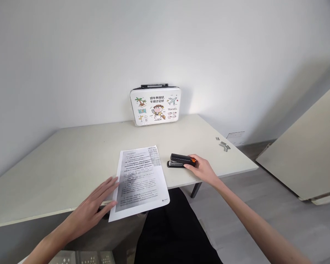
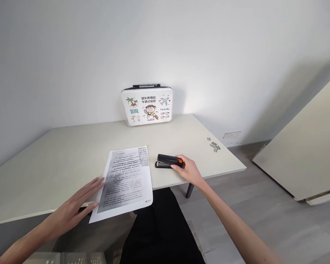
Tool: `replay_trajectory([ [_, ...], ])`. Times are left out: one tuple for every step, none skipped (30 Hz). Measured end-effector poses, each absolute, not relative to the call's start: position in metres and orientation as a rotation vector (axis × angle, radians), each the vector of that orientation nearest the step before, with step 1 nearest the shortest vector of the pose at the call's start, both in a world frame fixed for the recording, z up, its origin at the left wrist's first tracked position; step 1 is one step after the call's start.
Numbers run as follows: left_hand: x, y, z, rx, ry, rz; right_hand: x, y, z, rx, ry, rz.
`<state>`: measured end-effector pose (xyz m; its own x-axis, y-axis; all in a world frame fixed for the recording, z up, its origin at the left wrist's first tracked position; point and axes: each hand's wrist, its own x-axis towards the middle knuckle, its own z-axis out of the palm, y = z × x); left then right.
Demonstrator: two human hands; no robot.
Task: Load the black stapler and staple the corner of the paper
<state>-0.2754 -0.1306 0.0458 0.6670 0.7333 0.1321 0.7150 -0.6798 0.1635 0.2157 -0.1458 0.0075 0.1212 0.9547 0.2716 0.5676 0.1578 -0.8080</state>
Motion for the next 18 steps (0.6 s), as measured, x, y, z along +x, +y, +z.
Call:
replay_trajectory([
  [-0.275, -0.133, 0.045, 2.786, 1.201, 0.274, 0.216, -0.146, 0.007, -1.516, -1.542, 0.548],
  [-0.273, -0.134, 0.045, 2.793, 1.194, 0.265, 0.217, -0.146, 0.006, -1.514, -1.527, 0.545],
  [-0.269, -0.135, 0.045, 2.799, 1.188, 0.257, 0.217, -0.146, 0.005, -1.511, -1.506, 0.544],
  [-0.265, -0.135, 0.045, 2.802, 1.189, 0.250, 0.218, -0.146, 0.004, -1.507, -1.480, 0.549],
  [-0.260, -0.134, 0.045, 2.803, 1.190, 0.246, 0.219, -0.145, 0.003, -1.499, -1.453, 0.557],
  [-0.254, -0.133, 0.045, 2.802, 1.189, 0.244, 0.219, -0.145, 0.003, -1.490, -1.425, 0.564],
  [-0.247, -0.131, 0.045, 2.800, 1.189, 0.242, 0.220, -0.145, 0.002, -1.480, -1.399, 0.567],
  [-0.240, -0.128, 0.045, 2.795, 1.192, 0.239, 0.220, -0.145, 0.002, -1.471, -1.378, 0.564],
  [-0.232, -0.123, 0.044, 2.787, 1.197, 0.231, 0.221, -0.145, 0.001, -1.461, -1.358, 0.555],
  [-0.224, -0.118, 0.042, 2.777, 1.205, 0.220, 0.221, -0.145, 0.001, -1.452, -1.338, 0.541],
  [-0.215, -0.112, 0.040, 2.766, 1.212, 0.210, 0.221, -0.144, 0.000, -1.445, -1.318, 0.523],
  [-0.206, -0.105, 0.038, 2.756, 1.220, 0.203, 0.221, -0.145, 0.000, -1.439, -1.299, 0.506],
  [-0.196, -0.098, 0.036, 2.747, 1.225, 0.200, 0.220, -0.145, 0.000, -1.438, -1.282, 0.487],
  [-0.185, -0.089, 0.034, 2.739, 1.227, 0.204, 0.219, -0.145, 0.000, -1.439, -1.264, 0.464],
  [-0.173, -0.081, 0.032, 2.731, 1.227, 0.211, 0.218, -0.146, 0.000, -1.443, -1.249, 0.437],
  [-0.160, -0.073, 0.030, 2.724, 1.226, 0.216, 0.216, -0.147, 0.001, -1.450, -1.237, 0.409],
  [-0.146, -0.065, 0.029, 2.716, 1.225, 0.216, 0.214, -0.147, 0.001, -1.456, -1.225, 0.376],
  [-0.131, -0.058, 0.028, 2.710, 1.223, 0.214, 0.212, -0.148, 0.002, -1.462, -1.217, 0.342],
])
